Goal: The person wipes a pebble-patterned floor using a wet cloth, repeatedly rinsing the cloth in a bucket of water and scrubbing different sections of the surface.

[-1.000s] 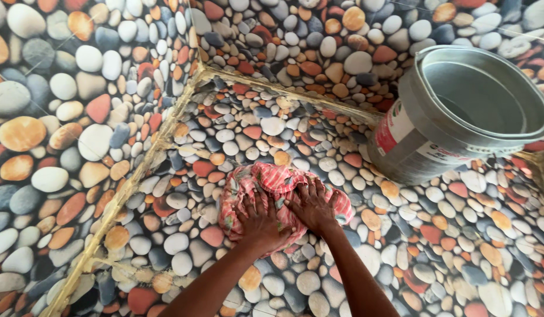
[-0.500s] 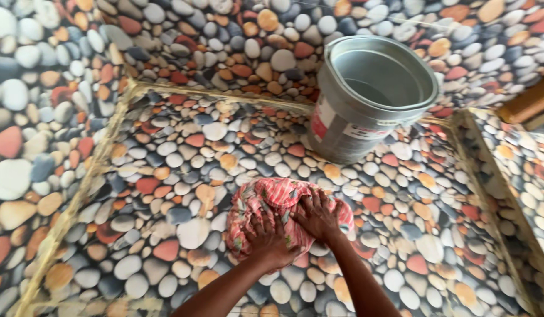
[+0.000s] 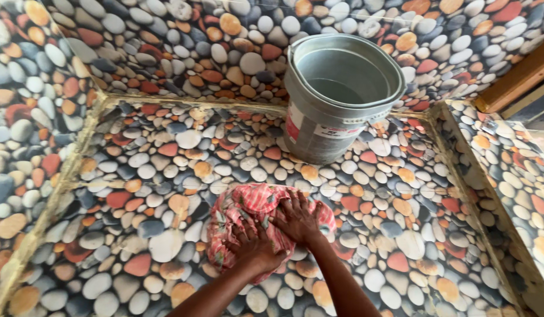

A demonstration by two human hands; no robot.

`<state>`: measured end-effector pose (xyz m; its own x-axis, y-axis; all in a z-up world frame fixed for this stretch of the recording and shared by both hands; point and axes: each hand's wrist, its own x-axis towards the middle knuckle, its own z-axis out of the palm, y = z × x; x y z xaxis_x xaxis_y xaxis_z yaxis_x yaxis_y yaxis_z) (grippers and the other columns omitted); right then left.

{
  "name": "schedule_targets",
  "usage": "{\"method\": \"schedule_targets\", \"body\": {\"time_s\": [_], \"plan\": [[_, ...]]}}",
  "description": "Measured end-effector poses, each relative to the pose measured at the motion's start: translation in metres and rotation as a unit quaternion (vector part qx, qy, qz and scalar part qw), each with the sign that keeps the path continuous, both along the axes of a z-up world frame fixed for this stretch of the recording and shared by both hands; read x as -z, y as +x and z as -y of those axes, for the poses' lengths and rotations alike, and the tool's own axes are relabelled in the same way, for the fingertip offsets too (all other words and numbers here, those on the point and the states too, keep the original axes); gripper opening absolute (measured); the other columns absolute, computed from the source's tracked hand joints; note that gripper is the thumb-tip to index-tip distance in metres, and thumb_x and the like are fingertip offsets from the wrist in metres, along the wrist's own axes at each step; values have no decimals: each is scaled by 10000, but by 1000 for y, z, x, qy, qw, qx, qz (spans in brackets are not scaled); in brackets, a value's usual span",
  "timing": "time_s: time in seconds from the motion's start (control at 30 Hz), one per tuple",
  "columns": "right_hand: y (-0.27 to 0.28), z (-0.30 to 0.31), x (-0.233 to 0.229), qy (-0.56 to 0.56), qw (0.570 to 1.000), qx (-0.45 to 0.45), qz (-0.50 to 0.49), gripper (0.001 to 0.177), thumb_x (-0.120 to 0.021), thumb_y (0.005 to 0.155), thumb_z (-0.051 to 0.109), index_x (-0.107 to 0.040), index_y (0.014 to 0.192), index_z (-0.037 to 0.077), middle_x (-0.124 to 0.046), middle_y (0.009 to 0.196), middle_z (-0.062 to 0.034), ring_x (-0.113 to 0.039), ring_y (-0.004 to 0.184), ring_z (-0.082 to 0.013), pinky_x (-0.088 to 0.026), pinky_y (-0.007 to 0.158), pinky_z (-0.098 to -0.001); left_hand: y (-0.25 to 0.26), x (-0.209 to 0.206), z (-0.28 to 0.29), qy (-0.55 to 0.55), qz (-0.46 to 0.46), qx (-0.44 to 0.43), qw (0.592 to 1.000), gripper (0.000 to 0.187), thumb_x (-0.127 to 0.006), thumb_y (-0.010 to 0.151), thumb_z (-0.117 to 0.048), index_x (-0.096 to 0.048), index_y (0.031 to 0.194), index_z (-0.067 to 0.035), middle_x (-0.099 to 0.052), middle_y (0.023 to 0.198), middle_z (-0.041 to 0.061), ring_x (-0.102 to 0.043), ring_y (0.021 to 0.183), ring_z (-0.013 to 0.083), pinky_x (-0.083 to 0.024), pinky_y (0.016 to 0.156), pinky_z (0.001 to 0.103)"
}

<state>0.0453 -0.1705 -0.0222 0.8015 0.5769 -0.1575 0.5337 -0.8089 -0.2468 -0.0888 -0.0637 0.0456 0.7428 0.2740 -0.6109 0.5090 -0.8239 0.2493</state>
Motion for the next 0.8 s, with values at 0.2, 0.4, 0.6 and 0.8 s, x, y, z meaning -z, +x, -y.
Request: {"method": "schedule_targets", "body": {"time_s": [0.2, 0.4, 0.6, 0.8], "plan": [[11, 17, 4, 17, 1000, -3, 11, 809, -507, 865, 756, -450, 1505, 263, -172, 1710, -56, -87, 1585, -312, -29, 1139, -801, 16, 6, 21, 19, -25, 5, 999, 1237, -540, 854, -825, 74, 1653, -108, 153, 1712, 265, 142, 1542, 574, -29, 1168, 783], [32, 71, 1, 8, 999, 24, 20, 817, -512, 862, 755, -445, 1511, 263, -190, 1701, -54, -103, 1579, -308, -25, 1137, -796, 37, 2, 67, 0, -7, 33, 999, 1230, -561, 879, -774, 108, 1649, -87, 143, 1704, 286, 123, 1537, 576, -26, 1176, 767], [57, 143, 6, -26, 997, 66, 35, 839, -495, 862, 765, -412, 1534, 270, -176, 1706, -34, -94, 1577, -301, -28, 1140, -792, 61, 0, 129, -60, 2, 88, 994, 1327, -583, 843, -789, 192, 1637, -61, 142, 1690, 299, 72, 1560, 510, 5, 1233, 694], [88, 221, 8, -37, 992, 111, 37, 837, -489, 865, 765, -411, 1533, 267, -192, 1700, -36, -95, 1583, -299, -32, 1165, -763, 89, 16, 188, -77, 50, 192, 977, 1373, -625, 780, -817, 117, 1626, -31, 101, 1676, 346, 38, 1563, 526, -61, 1239, 656]]}}
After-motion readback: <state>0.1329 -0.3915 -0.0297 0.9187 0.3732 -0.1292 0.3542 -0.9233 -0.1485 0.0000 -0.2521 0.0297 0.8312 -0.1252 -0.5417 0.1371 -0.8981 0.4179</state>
